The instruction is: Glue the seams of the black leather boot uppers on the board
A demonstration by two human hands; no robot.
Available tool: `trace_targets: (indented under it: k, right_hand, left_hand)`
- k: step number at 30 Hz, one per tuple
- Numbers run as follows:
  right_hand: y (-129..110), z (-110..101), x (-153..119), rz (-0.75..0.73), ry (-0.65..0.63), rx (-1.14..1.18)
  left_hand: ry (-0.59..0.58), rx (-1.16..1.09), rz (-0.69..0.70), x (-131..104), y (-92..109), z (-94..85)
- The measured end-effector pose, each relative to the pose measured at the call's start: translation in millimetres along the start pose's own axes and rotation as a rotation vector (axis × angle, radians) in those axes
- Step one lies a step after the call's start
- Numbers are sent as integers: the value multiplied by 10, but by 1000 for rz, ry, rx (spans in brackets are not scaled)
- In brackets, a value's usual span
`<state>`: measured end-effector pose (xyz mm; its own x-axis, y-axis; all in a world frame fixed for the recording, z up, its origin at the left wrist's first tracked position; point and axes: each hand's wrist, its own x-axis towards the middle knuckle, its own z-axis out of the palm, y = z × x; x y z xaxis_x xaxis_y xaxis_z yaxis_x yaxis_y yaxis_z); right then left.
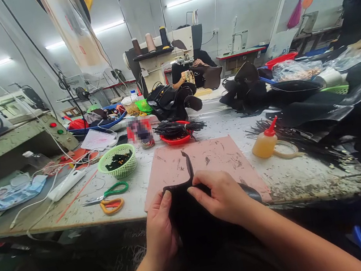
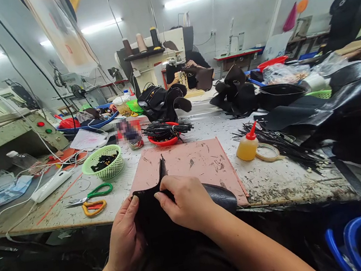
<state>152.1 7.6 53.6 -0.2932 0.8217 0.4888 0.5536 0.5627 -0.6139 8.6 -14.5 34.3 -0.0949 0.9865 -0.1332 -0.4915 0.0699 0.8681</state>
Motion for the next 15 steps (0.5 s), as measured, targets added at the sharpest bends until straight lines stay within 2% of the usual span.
trace_targets:
  k: [3, 5, 7, 9, 11, 13, 15]
  right_hand:
    - [-1, -18, 13, 1, -20, -24]
    - [-22, -31, 17, -11, -57, -77]
    - [-60, -43, 17, -44, -122, -148]
    - [-103, -60, 19, -94, -186, -184]
    - [-134, -85, 21, -97, -203, -153]
    - [-137, -115, 21, -53, -182, -77]
    - [-116, -136, 17, -17, -160, -6]
  left_hand:
    - [-59, 23, -29, 46, 64, -46]
    - [-168, 123, -50, 105, 200, -78]
    - [-335, 418, -30, 171, 400, -88]
    - [-506, 846, 54, 225, 609, -73]
    - [-613, 1134, 130, 257, 767, -48]
    - [-644, 1178, 131, 270, 844, -36]
    - [-631, 1116, 80, 275, 853, -46]
